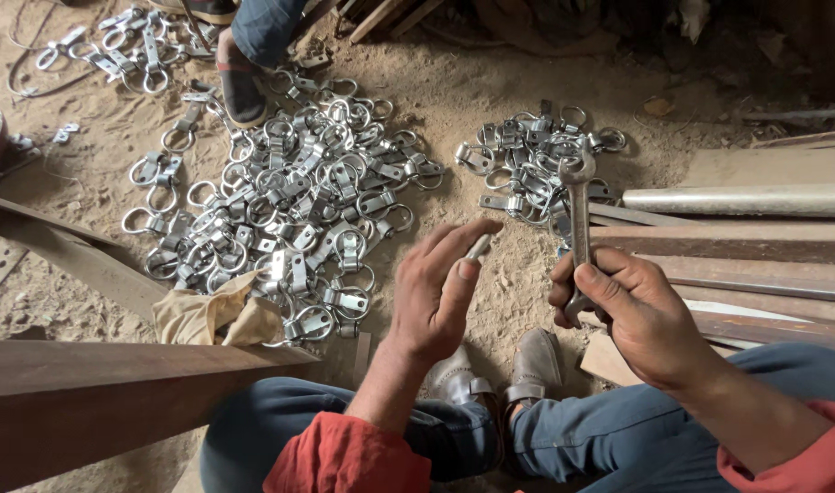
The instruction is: The person assembles metal components by inserting a bolt through a bracket and hook, then uses a wrench to tighten the nut by hand.
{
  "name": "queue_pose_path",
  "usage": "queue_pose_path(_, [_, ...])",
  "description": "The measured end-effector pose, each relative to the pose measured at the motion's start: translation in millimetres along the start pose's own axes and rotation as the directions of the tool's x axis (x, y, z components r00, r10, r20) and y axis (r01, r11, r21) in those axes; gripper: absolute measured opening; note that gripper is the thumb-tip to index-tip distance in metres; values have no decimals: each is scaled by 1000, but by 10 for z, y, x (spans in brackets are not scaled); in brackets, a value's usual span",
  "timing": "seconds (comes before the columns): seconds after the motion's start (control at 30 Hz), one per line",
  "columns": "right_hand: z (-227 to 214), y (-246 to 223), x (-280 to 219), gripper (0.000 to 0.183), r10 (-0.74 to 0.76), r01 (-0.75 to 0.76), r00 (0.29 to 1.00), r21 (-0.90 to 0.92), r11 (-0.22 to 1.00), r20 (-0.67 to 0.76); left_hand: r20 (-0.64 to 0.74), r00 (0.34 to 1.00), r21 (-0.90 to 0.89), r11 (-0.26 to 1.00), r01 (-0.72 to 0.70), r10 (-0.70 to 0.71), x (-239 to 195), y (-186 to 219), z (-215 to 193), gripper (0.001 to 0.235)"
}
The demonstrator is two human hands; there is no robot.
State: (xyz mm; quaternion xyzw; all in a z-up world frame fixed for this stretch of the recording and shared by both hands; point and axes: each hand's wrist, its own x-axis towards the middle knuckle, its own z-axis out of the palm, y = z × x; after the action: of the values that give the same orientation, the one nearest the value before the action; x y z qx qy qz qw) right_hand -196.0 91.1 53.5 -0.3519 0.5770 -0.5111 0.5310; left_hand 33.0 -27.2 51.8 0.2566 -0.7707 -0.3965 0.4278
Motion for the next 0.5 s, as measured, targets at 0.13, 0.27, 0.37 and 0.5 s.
queue_pose_path(0.13, [33, -15, -3, 33, -7, 7, 999, 3, 1000, 49, -31, 973, -176, 959, 222, -231, 2, -150, 107, 65])
queue_pose_path(0.27, [60, -69, 11, 32, -6, 23, 993, -148, 989, 115, -100, 954, -695, 706, 138, -284, -2, -258, 165, 69])
queue_pose_path(0.37, [134, -107, 17, 29, 17, 62, 979, -378, 924, 202, -27, 886, -899, 399, 180, -462, 15, -254, 152, 70])
queue_pose_path(0.5, [150, -88, -18, 28, 30, 53, 992, -624, 780, 122, 5, 809, -938, 278, 207, -587, 47, -272, 159, 72])
